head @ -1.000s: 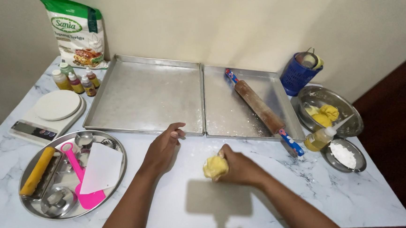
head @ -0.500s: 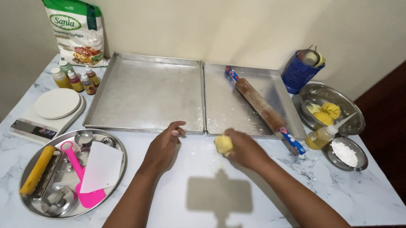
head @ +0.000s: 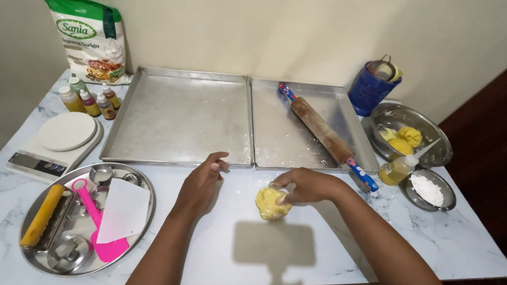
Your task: Knead a portion of yellow dough on a marble-style countertop.
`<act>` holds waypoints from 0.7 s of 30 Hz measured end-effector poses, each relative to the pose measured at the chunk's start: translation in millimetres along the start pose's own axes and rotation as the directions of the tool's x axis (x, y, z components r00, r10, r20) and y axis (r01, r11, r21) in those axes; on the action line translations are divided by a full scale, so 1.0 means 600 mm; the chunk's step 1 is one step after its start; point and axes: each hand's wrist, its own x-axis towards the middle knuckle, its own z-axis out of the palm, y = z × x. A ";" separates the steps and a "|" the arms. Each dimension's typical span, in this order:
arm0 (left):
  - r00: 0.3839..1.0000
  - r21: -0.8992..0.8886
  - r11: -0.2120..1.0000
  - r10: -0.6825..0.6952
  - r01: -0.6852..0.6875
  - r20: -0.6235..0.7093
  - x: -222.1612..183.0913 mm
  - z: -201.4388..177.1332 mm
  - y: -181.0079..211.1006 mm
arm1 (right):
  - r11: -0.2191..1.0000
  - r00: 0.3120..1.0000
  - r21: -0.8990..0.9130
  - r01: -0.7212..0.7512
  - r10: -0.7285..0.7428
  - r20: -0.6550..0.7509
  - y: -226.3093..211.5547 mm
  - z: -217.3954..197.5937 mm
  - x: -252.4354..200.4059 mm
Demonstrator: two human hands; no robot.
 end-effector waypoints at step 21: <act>0.999 -0.053 0.997 0.054 -0.053 0.004 0.004 0.011 -0.010 | 0.950 0.968 -0.218 -0.222 0.188 -0.166 -0.098 0.044 0.017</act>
